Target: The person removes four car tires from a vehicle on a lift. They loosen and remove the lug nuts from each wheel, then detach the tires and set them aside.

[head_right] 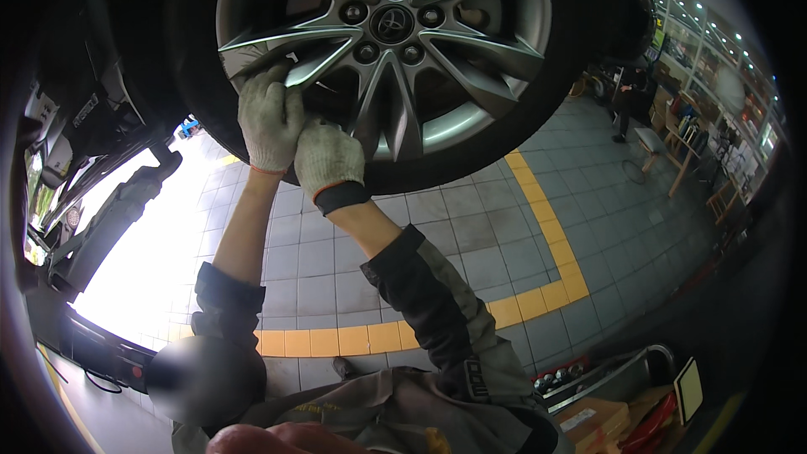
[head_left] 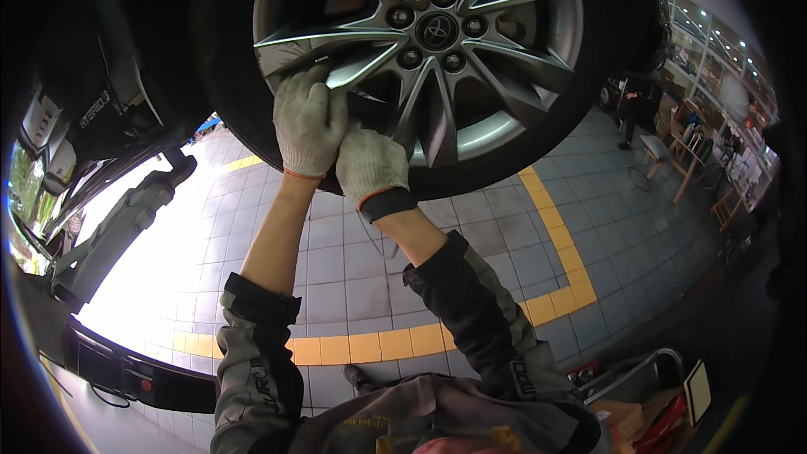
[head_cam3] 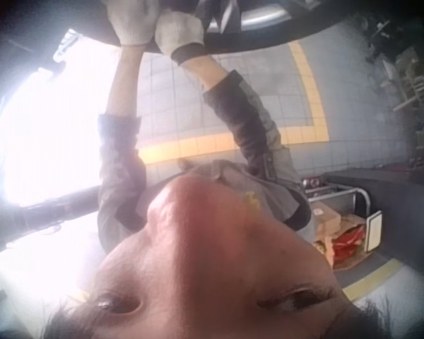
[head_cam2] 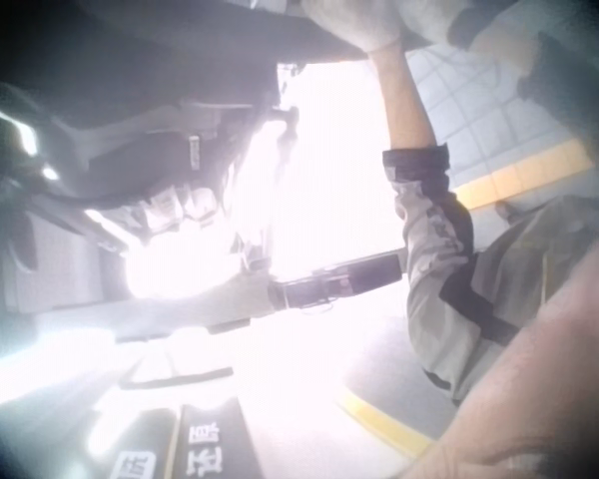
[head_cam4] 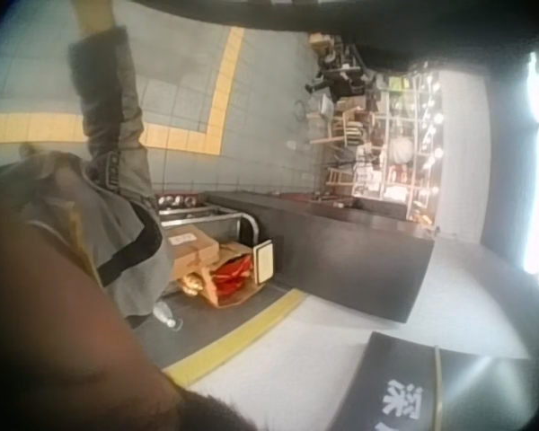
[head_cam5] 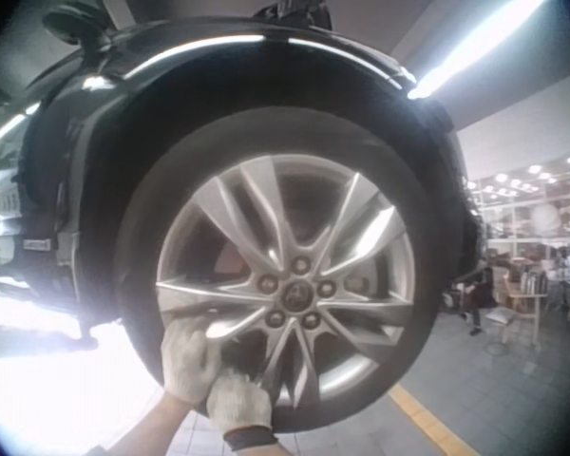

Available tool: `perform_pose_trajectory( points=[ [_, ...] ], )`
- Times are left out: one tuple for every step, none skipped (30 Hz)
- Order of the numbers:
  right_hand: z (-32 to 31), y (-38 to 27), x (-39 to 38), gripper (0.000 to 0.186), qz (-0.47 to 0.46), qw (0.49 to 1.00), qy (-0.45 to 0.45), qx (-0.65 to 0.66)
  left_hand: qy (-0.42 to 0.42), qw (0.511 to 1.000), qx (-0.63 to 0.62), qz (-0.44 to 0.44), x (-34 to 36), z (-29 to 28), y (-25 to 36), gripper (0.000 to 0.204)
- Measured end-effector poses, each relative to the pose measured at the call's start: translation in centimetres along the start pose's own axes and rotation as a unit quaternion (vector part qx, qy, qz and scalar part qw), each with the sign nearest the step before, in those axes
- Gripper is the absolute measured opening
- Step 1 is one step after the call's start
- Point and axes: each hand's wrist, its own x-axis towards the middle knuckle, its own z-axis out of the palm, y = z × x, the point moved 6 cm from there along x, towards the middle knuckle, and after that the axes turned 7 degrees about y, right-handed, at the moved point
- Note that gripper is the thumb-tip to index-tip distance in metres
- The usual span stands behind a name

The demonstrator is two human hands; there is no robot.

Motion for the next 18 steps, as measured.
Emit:
perform_pose_trajectory(
  points=[
    [-0.3, -0.1, 0.2, 0.011, 0.0, 1.0, 0.005, 0.002, -0.007, 1.0, -0.004, -0.008, 0.0, 0.1, -0.1, 0.025],
    [-0.5, -0.3, 0.3, 0.01, 0.008, 1.0, -0.003, 0.0, -0.015, 1.0, -0.009, -0.017, -0.1, 0.1, -0.3, 0.026],
    [-0.8, -0.5, 0.4, 0.01, 0.008, 1.0, -0.012, -0.001, -0.015, 1.0, -0.007, -0.015, -0.2, 0.1, -0.3, 0.026],
    [-1.0, -0.7, 0.8, 0.011, 0.012, 0.999, -0.033, -0.007, -0.014, 1.0, -0.005, -0.013, -0.1, 0.1, -0.4, 0.026],
    [-1.1, -0.8, 1.0, 0.013, 0.025, 0.997, -0.068, -0.019, -0.012, 1.0, -0.001, -0.012, -0.1, 0.1, -0.5, 0.026],
    [-1.8, -1.0, 1.1, 0.015, 0.021, 0.998, -0.059, -0.006, -0.006, 1.0, 0.001, -0.008, -0.1, 0.1, -0.4, 0.024],
    [-2.2, -1.1, 0.6, 0.016, 0.022, 0.996, -0.084, -0.01, -0.004, 1.0, -0.007, 0.005, -0.1, -0.1, -0.3, 0.023],
    [-2.5, -1.0, 0.1, 0.016, 0.02, 0.994, -0.108, -0.014, 0.0, 1.0, -0.014, 0.018, -0.1, -0.2, -0.2, 0.022],
    [-3.0, -0.9, -0.7, 0.017, 0.005, 0.993, -0.115, -0.009, 0.0, 1.0, -0.017, 0.024, -0.2, -0.5, -0.1, 0.021],
    [-3.1, -0.6, -2.1, 0.018, 0.014, 0.992, -0.125, -0.02, 0.001, 1.0, -0.025, 0.017, -0.2, -0.8, -0.1, 0.017],
    [-3.1, 0.1, -3.9, 0.02, 0.017, 0.99, -0.141, -0.025, -0.011, 0.999, 0.003, 0.048, -0.6, -1.1, 0.4, 0.017],
    [-3.7, 1.1, -6.2, 0.013, 0.011, 0.993, -0.114, -0.007, -0.041, 0.997, 0.034, 0.059, -1.3, -1.5, 0.9, 0.017],
    [-3.7, 2.5, -8.9, 0.014, 0.01, 0.991, -0.131, 0.006, -0.062, 0.993, 0.066, 0.07, -1.8, -1.8, 1.4, 0.017],
    [-3.0, 4.4, -12.0, 0.018, 0.053, 0.98, -0.192, 0.004, -0.109, 0.986, 0.071, 0.106, -2.1, -1.6, 1.9, 0.022],
    [-2.5, 6.1, -15.0, 0.023, 0.074, 0.973, -0.216, 0.013, -0.161, 0.978, 0.099, 0.087, -2.7, -1.2, 2.1, 0.024],
    [-1.6, 7.9, -17.5, 0.027, 0.104, 0.963, -0.248, 0.015, -0.212, 0.966, 0.128, 0.069, -3.3, -0.8, 2.4, 0.026],
    [-0.9, 9.4, -19.9, 0.029, 0.107, 0.959, -0.262, 0.025, -0.283, 0.945, 0.159, 0.039, -4.0, -0.1, 2.3, 0.027],
    [0.0, 10.8, -22.7, 0.031, 0.13, 0.946, -0.295, 0.021, -0.286, 0.943, 0.168, 0.035, -4.0, 0.1, 2.5, 0.031]
  ],
)
